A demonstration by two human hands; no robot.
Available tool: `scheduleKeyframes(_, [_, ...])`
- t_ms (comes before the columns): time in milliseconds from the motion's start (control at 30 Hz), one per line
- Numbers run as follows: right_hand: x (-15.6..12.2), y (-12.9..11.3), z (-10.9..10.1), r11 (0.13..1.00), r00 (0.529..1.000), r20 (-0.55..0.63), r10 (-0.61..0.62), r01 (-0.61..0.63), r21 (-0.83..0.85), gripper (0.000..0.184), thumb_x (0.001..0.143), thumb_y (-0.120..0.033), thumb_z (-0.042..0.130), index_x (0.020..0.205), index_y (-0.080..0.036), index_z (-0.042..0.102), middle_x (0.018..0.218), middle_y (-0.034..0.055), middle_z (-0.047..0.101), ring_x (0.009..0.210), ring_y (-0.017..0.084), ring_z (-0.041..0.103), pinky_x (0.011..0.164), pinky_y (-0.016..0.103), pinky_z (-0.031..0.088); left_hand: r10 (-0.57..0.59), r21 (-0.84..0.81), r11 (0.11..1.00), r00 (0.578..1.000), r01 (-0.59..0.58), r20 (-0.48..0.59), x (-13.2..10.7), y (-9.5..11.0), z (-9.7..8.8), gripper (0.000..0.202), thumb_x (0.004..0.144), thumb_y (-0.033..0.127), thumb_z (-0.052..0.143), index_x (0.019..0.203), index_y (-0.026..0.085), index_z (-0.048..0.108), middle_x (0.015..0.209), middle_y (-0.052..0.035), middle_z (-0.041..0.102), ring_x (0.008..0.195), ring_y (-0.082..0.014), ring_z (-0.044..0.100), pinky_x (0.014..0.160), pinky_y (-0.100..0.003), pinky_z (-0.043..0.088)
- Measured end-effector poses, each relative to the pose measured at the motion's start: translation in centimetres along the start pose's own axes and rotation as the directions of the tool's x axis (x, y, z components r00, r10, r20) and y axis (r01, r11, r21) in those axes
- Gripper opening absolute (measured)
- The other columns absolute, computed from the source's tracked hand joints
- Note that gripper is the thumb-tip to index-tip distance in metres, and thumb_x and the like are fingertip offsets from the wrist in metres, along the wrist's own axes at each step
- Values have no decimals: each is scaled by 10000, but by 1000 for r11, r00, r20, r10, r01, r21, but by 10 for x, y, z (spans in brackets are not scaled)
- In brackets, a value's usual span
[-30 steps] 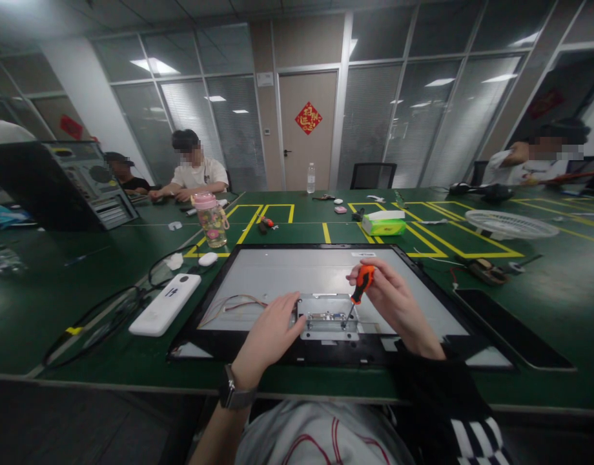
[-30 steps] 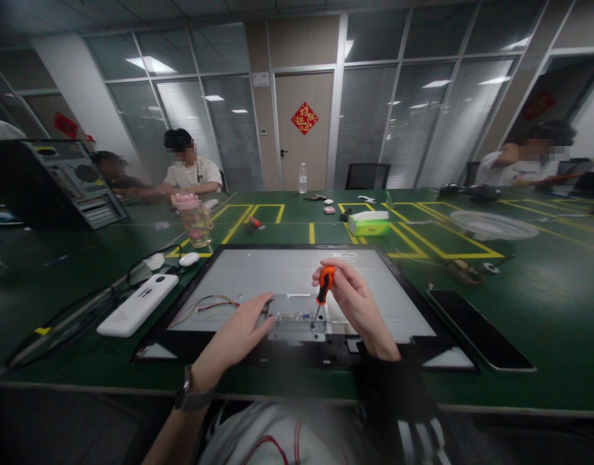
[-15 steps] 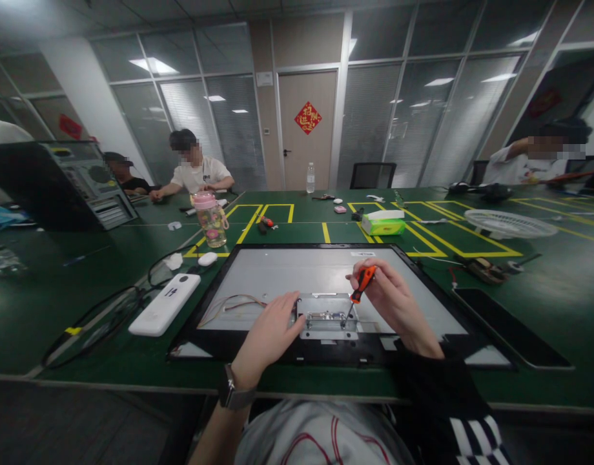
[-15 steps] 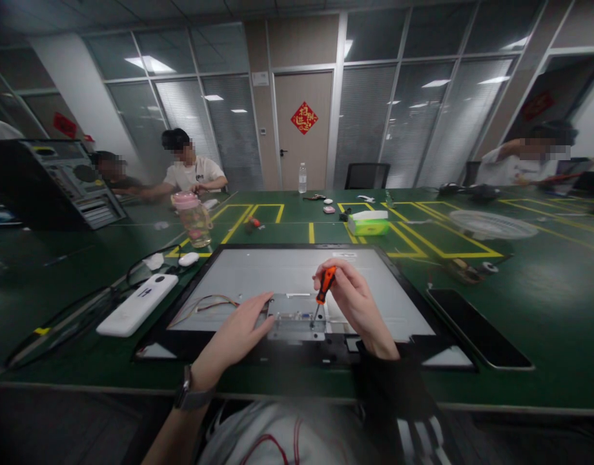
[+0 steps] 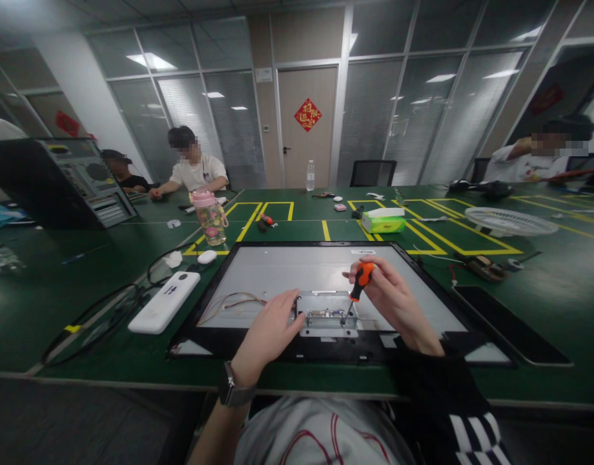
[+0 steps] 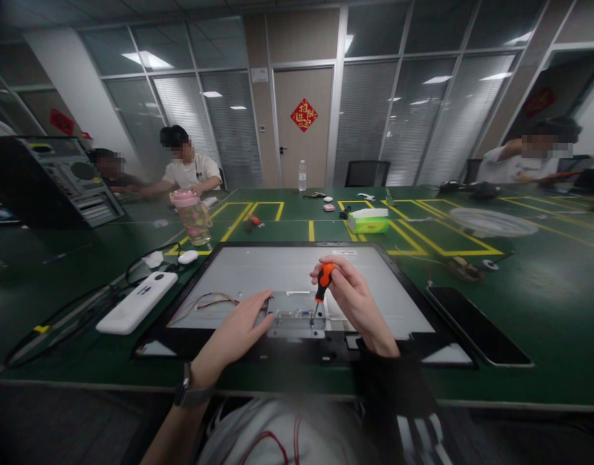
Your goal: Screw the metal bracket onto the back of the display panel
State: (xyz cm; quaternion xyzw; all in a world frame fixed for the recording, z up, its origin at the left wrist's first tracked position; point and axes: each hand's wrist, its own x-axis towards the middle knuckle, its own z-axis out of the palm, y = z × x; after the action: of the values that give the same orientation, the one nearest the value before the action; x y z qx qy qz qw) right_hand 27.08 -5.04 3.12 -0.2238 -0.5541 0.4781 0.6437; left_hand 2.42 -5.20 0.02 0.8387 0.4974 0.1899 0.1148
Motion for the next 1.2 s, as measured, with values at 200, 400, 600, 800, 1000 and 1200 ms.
scheduleKeyframes(200, [1,4,-4,1000,998,-52,-23,22,-22,193,819,-431,698,953,-291,694,936,23,653,898,198,627,956,446,499,12,7,1000,1000,-12,-13,0,-2,1,458,970,373,416,1374,163,464,1421,-130,527,1311,-253,491,1116,-439,359])
scheduleKeyframes(400, [1,5,-6,998,997,-64,-37,34,-44,198,799,-438,720,937,-297,701,897,12,654,836,183,628,943,431,507,16,4,1000,1000,-16,-7,-1,-4,3,467,969,377,422,1380,159,462,1420,-135,526,1311,-256,490,1114,-436,359])
scheduleKeyframes(600, [0,3,-3,1000,999,-53,0,0,-2,204,876,-411,635,1040,-298,680,898,23,681,829,187,645,868,400,527,4,-6,1000,1000,-4,1,0,-2,2,480,971,375,419,1388,140,458,1432,-137,513,1321,-253,476,1128,-427,341])
scheduleKeyframes(800, [1,7,-7,997,991,-121,-51,44,-62,191,796,-408,733,943,-289,704,896,8,666,896,189,641,952,410,495,-14,-5,1000,999,14,30,0,1,-2,502,971,377,421,1397,113,450,1443,-146,499,1335,-252,459,1137,-421,326])
scheduleKeyframes(1000, [1,4,-4,998,993,-108,-45,41,-38,201,854,-390,670,1028,-294,700,874,25,687,833,191,644,851,392,521,-9,3,1000,1000,9,19,0,-1,1,499,975,367,422,1398,103,441,1443,-148,499,1331,-248,460,1134,-422,328])
scheduleKeyframes(1200, [1,7,-6,999,994,-95,-52,53,6,194,819,-416,710,958,-282,726,937,20,665,911,188,636,920,382,508,6,9,1000,1000,-6,-2,0,-4,4,479,975,374,426,1388,134,457,1426,-138,519,1319,-251,479,1122,-426,352])
